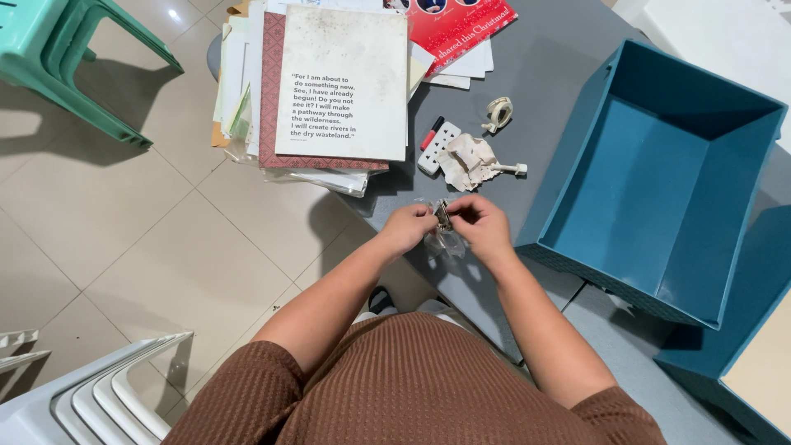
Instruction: Organizing papers and small electronic components into a storage bin.
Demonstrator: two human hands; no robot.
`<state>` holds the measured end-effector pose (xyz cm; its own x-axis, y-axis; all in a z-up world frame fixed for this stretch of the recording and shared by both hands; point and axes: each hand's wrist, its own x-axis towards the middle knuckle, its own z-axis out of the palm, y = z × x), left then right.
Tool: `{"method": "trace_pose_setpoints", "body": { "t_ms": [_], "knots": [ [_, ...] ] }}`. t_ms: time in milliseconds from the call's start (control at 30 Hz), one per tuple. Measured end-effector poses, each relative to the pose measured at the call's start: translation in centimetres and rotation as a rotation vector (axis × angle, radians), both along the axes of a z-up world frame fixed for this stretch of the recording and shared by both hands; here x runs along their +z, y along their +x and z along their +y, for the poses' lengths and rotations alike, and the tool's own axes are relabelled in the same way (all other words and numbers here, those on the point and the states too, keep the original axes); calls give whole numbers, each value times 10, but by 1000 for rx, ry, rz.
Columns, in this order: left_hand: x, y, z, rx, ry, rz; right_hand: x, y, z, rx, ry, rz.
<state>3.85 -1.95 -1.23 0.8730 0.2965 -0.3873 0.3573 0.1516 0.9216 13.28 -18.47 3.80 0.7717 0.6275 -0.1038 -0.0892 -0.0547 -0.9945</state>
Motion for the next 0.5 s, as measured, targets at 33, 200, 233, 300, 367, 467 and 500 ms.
{"method": "trace_pose_setpoints", "body": {
  "t_ms": [33, 200, 233, 300, 367, 467, 500],
  "knots": [
    [-1, 0, 0, -1, 0, 0, 5, -3, 2, -1, 0, 0],
    [-5, -1, 4, -28, 48, -1, 4, 0, 1, -20, -191, -467],
    [-7, -1, 4, -26, 47, 1, -2, 6, -5, -19, -192, -466],
    [-10, -2, 5, -35, 47, -17, -13, 19, -19, -171, -134, -123],
    [-10, -2, 6, -27, 16, -38, -24, 24, -34, -165, -340, -387],
    [-4, -2, 7, -30, 0, -41, -46, 21, -49, -11, -685, -814],
    [-1, -2, 6, -39, 13, -19, -55, 18, -53, 145, -826, -971]
  ]
}}
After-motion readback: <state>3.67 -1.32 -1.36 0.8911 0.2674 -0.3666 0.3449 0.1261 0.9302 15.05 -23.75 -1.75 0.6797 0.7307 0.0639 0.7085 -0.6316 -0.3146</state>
